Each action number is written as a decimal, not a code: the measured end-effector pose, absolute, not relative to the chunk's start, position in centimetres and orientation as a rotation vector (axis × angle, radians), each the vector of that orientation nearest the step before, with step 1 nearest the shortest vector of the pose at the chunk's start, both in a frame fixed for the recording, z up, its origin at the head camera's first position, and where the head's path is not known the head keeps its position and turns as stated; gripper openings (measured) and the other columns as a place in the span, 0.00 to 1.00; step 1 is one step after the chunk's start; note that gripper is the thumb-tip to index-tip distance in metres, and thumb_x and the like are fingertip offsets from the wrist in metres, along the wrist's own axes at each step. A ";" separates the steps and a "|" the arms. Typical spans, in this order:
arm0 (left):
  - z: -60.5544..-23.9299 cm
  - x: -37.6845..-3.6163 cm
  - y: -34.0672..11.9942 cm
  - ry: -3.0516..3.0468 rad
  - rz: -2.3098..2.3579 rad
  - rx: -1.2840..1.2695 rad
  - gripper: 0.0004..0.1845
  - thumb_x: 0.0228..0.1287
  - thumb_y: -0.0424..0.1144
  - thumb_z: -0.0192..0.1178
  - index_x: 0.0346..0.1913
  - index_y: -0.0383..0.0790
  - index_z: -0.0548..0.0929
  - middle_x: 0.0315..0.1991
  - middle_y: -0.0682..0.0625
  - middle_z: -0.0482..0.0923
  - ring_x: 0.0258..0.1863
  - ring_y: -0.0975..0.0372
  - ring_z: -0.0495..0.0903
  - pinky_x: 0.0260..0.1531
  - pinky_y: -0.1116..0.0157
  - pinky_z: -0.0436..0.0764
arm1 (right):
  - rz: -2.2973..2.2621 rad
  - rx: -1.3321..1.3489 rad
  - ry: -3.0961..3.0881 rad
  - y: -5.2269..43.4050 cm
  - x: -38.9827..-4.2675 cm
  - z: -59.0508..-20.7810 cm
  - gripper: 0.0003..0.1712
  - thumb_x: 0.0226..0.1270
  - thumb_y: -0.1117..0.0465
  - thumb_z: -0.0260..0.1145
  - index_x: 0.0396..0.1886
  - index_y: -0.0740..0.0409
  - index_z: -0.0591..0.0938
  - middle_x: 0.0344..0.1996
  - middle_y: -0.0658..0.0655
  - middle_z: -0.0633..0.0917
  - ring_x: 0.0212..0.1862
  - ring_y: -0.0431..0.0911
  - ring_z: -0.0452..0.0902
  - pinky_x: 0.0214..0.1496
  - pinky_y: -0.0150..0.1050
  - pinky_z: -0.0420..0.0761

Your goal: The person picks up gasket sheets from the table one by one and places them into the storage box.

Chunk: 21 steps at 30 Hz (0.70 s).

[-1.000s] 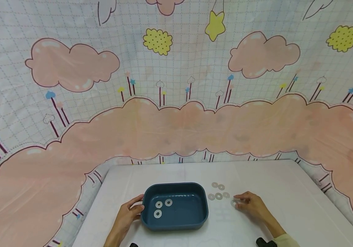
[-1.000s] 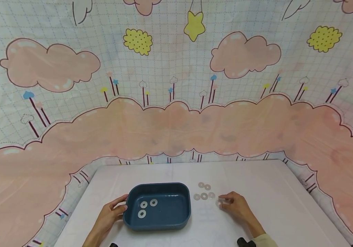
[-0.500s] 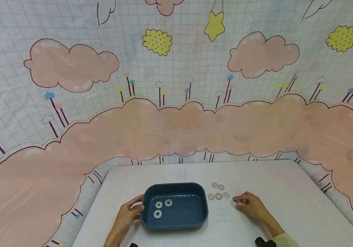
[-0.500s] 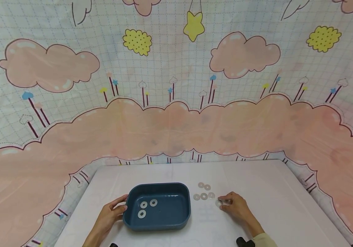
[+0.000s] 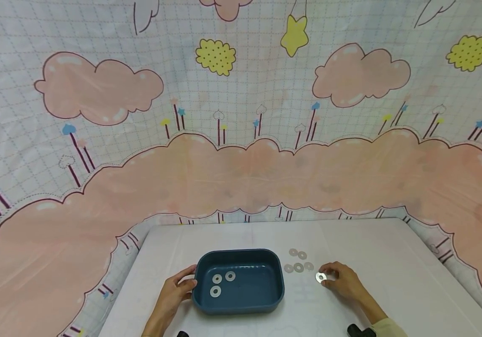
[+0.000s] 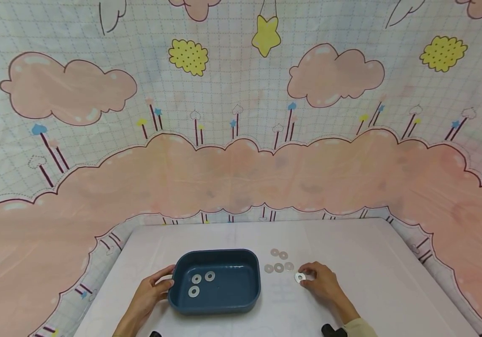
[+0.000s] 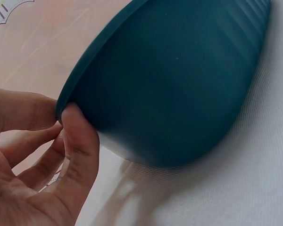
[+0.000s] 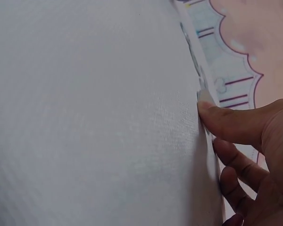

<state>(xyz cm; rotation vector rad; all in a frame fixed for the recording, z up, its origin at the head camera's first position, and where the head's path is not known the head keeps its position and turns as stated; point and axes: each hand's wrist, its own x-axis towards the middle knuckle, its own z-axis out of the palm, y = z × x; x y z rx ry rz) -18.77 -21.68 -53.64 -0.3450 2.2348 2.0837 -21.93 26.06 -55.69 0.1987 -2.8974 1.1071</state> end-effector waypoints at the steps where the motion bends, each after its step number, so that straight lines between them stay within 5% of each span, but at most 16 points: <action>1: -53.6 -18.8 -21.7 2.236 2.082 -0.345 0.27 0.62 0.29 0.61 0.66 0.34 0.74 0.57 0.40 0.76 0.39 0.59 0.81 0.33 0.63 0.83 | 1.113 0.193 -2.895 26.0 -21.9 -55.7 0.16 0.50 0.62 0.77 0.40 0.49 0.85 0.36 0.48 0.83 0.39 0.42 0.72 0.42 0.36 0.72; 11: -53.4 -18.7 -21.5 2.255 2.076 -0.343 0.27 0.62 0.28 0.61 0.65 0.34 0.75 0.56 0.40 0.76 0.40 0.58 0.81 0.33 0.63 0.83 | 1.207 0.132 -2.871 25.7 -21.7 -55.6 0.13 0.55 0.70 0.70 0.40 0.53 0.84 0.31 0.49 0.82 0.32 0.37 0.70 0.37 0.31 0.70; 21: -53.5 -18.6 -21.6 2.242 2.083 -0.343 0.27 0.62 0.28 0.60 0.66 0.34 0.74 0.56 0.40 0.77 0.40 0.58 0.81 0.33 0.63 0.82 | 1.275 0.261 -2.810 25.7 -21.6 -54.6 0.08 0.62 0.69 0.67 0.39 0.56 0.86 0.37 0.54 0.87 0.34 0.36 0.79 0.37 0.31 0.77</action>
